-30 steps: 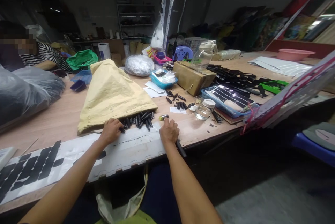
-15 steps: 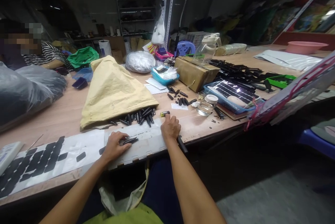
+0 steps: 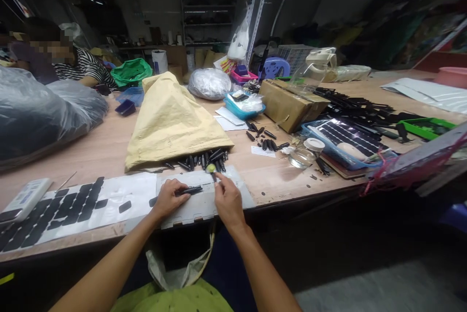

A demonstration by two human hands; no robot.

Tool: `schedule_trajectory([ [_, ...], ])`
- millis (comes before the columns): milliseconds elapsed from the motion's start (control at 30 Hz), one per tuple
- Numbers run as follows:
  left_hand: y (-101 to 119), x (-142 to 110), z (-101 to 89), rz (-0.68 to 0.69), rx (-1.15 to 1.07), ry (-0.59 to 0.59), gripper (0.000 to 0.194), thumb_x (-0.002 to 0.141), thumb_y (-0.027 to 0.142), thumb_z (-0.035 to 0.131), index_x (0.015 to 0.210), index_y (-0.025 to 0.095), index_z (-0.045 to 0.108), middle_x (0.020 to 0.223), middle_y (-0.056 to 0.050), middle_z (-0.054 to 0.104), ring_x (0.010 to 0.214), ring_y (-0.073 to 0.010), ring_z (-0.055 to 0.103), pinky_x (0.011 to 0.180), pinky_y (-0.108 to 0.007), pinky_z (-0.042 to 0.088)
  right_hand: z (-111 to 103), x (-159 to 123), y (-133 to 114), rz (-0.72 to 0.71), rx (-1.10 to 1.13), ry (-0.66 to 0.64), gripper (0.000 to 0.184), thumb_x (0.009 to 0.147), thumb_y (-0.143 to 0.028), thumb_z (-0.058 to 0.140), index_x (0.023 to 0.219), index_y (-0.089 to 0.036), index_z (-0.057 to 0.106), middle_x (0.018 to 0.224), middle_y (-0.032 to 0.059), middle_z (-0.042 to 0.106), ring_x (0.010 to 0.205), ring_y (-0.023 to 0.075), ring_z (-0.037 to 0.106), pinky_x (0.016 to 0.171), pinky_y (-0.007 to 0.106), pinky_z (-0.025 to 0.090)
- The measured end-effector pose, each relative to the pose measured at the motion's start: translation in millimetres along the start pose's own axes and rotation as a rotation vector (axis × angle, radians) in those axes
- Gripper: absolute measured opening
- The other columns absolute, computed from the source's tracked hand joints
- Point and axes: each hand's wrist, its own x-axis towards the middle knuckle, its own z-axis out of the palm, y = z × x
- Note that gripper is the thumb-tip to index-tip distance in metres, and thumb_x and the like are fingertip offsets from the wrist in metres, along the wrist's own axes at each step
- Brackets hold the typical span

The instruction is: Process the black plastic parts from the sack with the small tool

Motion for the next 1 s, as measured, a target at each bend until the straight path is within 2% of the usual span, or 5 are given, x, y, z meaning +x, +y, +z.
schedule_trajectory([
  [300, -1, 2, 3.8, -0.058, -0.022, 0.004, 0.013, 0.073, 0.024, 0.07, 0.085, 0.023, 0.07, 0.087, -0.001, 0.067, 0.091, -0.022, 0.052, 0.085, -0.036, 0.04, 33, -41, -24, -0.19, -0.034, -0.123, 0.037, 0.091, -0.019, 0.042, 0.12, -0.022, 0.065, 0.107, 0.0072, 0.069, 0.101, 0.0181, 0.063, 0.091, 0.032, 0.051],
  [433, -1, 2, 5.0, -0.07, -0.032, 0.015, 0.013, 0.072, 0.023, 0.071, 0.085, 0.023, 0.071, 0.085, -0.001, 0.067, 0.092, -0.0221, 0.052, 0.086, -0.036, 0.039, 33, -41, -23, -0.17, -0.175, -0.149, 0.038, 0.09, -0.018, 0.043, 0.119, -0.023, 0.066, 0.101, 0.0059, 0.069, 0.095, 0.0178, 0.064, 0.087, 0.03, 0.052],
  [733, -1, 2, 5.1, -0.062, -0.031, 0.022, 0.014, 0.071, 0.024, 0.072, 0.085, 0.023, 0.072, 0.084, -0.001, 0.067, 0.088, -0.0213, 0.052, 0.084, -0.037, 0.039, 29, -40, -16, -0.118, -0.113, -0.14, 0.038, 0.092, -0.02, 0.04, 0.12, -0.021, 0.066, 0.107, 0.0076, 0.068, 0.101, 0.0185, 0.062, 0.094, 0.033, 0.049],
  [867, 1, 1, 3.8, -0.059, -0.025, 0.02, 0.013, 0.071, 0.021, 0.071, 0.084, 0.022, 0.071, 0.082, -0.001, 0.066, 0.088, -0.0213, 0.051, 0.083, -0.035, 0.04, 12, -23, -3, -0.048, -0.127, -0.051, 0.037, 0.089, -0.022, 0.043, 0.118, -0.021, 0.067, 0.107, 0.007, 0.068, 0.099, 0.019, 0.061, 0.091, 0.032, 0.048],
  [1000, 1, 1, 4.0, -0.059, -0.005, 0.023, 0.019, 0.07, 0.025, 0.073, 0.088, 0.022, 0.07, 0.084, -0.002, 0.065, 0.089, -0.0217, 0.052, 0.083, -0.035, 0.04, -22, 17, 19, 0.144, -0.384, 0.093, 0.036, 0.088, -0.022, 0.048, 0.117, -0.023, 0.069, 0.105, 0.0065, 0.066, 0.089, 0.0177, 0.059, 0.078, 0.028, 0.044],
])
